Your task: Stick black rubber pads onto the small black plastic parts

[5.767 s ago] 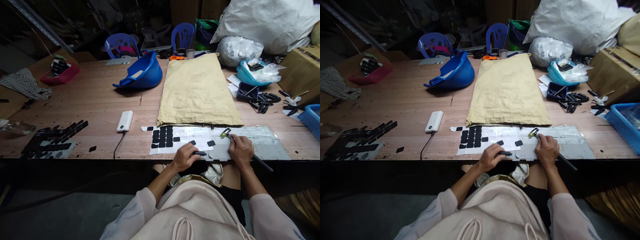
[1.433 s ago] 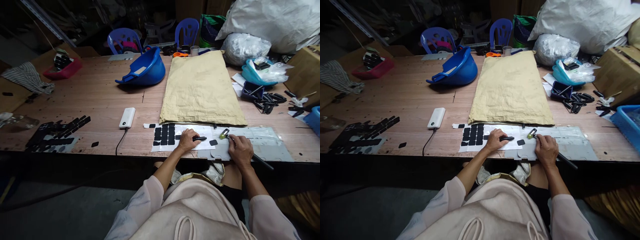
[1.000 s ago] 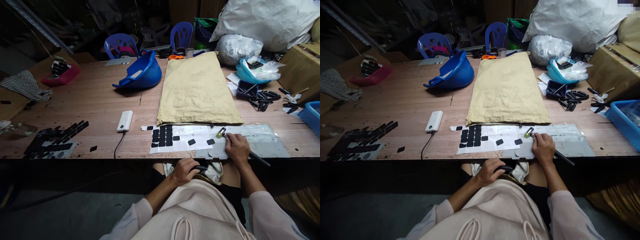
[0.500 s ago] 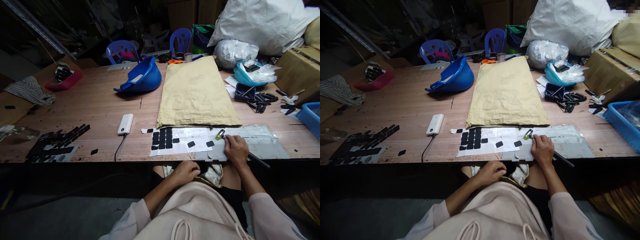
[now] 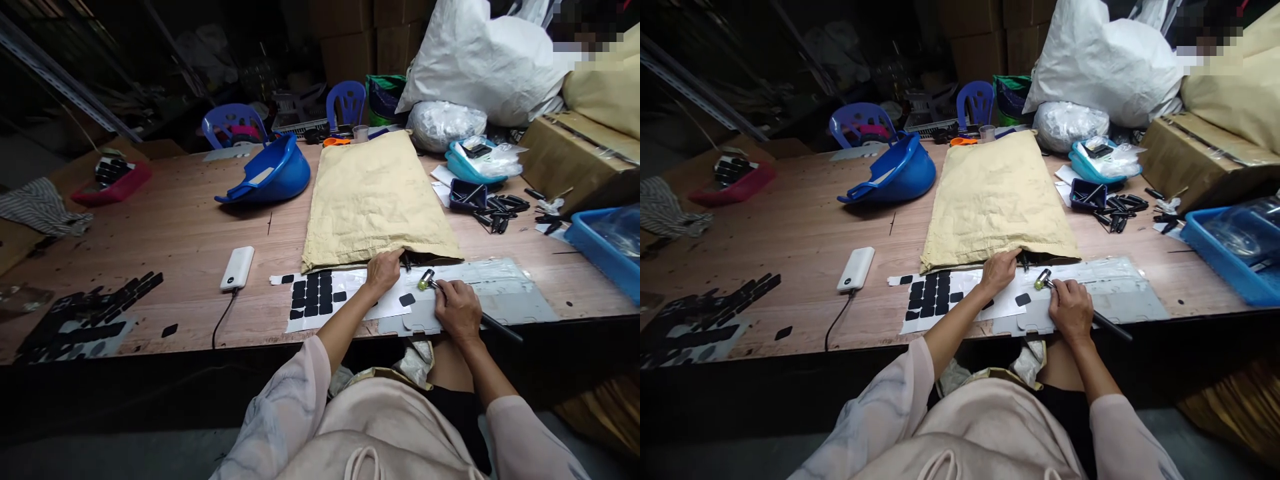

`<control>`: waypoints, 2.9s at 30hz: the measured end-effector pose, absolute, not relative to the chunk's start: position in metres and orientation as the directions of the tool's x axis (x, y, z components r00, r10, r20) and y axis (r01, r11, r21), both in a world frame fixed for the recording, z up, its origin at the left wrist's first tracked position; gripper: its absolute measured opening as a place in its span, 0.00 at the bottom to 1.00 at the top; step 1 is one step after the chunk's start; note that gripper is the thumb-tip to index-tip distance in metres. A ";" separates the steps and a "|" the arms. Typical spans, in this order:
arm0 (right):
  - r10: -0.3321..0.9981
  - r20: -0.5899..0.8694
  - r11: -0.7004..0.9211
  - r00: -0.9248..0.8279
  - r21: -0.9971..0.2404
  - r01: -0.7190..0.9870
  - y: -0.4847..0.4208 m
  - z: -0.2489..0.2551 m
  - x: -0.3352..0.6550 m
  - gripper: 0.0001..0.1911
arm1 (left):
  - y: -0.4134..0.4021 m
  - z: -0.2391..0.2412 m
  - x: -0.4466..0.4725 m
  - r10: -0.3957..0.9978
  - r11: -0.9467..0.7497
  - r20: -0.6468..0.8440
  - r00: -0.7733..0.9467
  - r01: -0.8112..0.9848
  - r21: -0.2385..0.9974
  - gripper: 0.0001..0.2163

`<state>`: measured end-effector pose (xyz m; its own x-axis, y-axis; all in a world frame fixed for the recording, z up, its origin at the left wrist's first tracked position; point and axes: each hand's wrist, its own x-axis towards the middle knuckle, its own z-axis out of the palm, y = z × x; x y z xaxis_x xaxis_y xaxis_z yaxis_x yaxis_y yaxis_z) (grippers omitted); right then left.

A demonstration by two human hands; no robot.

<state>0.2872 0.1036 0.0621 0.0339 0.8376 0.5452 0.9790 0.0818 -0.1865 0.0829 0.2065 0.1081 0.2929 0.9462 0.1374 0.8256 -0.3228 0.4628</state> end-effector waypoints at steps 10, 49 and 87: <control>0.848 0.528 0.072 0.043 -0.196 0.978 0.102 0.063 0.286 0.12 | 0.232 0.120 0.099 0.856 -0.515 0.105 0.507 0.813 0.272 0.20; 0.863 0.503 0.371 -0.044 -0.572 0.731 0.075 0.088 0.212 0.14 | 0.150 0.066 0.005 0.927 -0.345 0.137 0.349 0.649 0.678 0.08; 0.854 0.494 -0.061 0.165 -0.219 0.974 0.114 0.066 0.310 0.14 | 0.150 0.069 0.007 0.930 -0.319 0.096 0.354 0.655 0.685 0.07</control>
